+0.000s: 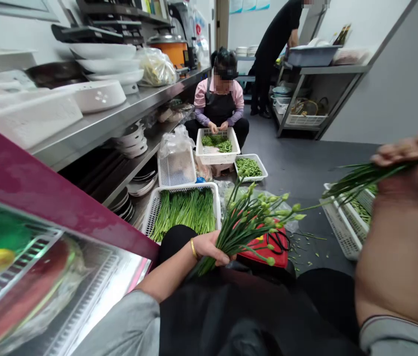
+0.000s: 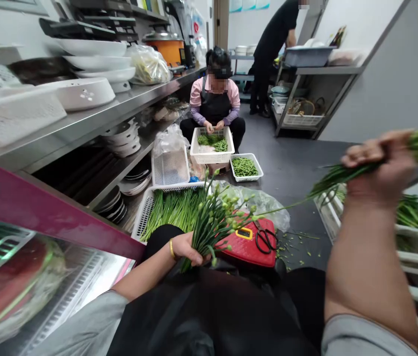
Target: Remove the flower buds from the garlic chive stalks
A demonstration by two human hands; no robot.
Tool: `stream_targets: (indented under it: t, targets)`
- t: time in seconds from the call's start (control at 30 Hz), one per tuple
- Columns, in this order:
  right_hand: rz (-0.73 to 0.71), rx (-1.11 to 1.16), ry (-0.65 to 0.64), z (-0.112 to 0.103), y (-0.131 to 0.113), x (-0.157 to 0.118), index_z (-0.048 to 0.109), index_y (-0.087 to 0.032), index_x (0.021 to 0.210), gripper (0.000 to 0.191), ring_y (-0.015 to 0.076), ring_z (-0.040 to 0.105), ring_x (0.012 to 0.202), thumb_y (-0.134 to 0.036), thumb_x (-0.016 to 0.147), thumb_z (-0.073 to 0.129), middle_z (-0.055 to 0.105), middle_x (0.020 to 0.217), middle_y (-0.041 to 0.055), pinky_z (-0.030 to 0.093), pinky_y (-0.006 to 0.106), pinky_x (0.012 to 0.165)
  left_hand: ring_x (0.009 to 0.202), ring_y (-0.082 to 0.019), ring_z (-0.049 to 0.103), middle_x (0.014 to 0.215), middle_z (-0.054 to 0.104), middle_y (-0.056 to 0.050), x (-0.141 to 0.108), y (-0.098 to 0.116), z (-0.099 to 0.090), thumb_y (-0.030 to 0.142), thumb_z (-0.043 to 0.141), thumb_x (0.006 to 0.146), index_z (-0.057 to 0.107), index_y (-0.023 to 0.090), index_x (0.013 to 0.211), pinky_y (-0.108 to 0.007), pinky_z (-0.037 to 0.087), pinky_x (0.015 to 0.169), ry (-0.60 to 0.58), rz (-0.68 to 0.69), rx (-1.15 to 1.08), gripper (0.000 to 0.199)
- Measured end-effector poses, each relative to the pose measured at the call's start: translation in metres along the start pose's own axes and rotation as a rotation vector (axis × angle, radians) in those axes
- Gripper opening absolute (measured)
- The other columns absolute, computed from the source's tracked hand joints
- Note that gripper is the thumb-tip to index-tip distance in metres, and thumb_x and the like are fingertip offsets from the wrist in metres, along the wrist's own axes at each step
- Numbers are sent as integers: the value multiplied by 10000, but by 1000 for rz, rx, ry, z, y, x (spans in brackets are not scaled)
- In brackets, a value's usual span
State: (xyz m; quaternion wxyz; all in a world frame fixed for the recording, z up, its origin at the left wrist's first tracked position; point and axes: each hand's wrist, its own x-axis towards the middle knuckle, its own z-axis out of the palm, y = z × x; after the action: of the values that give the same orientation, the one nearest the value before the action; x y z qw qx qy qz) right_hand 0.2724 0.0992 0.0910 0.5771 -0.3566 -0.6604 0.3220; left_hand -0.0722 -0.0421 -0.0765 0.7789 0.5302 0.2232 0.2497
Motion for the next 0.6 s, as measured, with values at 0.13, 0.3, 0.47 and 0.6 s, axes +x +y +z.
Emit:
stream_targets:
  t: [0.13, 0.3, 0.47, 0.6]
  targets:
    - [229, 374, 113, 56, 3, -27, 384, -219, 520, 614, 52, 183, 380, -610, 461, 854, 197, 458, -65, 96, 243, 389, 394, -80, 437, 432, 498, 17, 12, 7, 3, 513, 810, 577, 558, 133, 616, -229, 318, 416, 293, 114, 35, 458]
    - [458, 479, -141, 91, 16, -52, 377, -194, 533, 567, 22, 183, 349, -516, 581, 841, 242, 442, -92, 100, 188, 331, 399, -68, 425, 446, 489, 45, 34, 22, -11, 513, 784, 589, 525, 144, 662, -220, 328, 431, 669, 193, 77, 457]
    - [554, 572, -309, 135, 6, -77, 393, -198, 608, 543, 13, 198, 343, -516, 597, 833, 264, 440, -114, 135, 158, 318, 434, -61, 421, 496, 490, 58, 52, 31, -21, 487, 761, 628, 529, 143, 711, -220, 345, 462, 733, 280, 181, 424]
    - [469, 580, -229, 148, -8, -80, 472, -180, 602, 493, 10, 222, 339, -503, 577, 844, 280, 429, -109, 147, 163, 322, 473, -64, 423, 529, 478, 63, 50, 28, -19, 476, 727, 683, 509, 152, 720, -219, 365, 491, 787, 305, 309, 392]
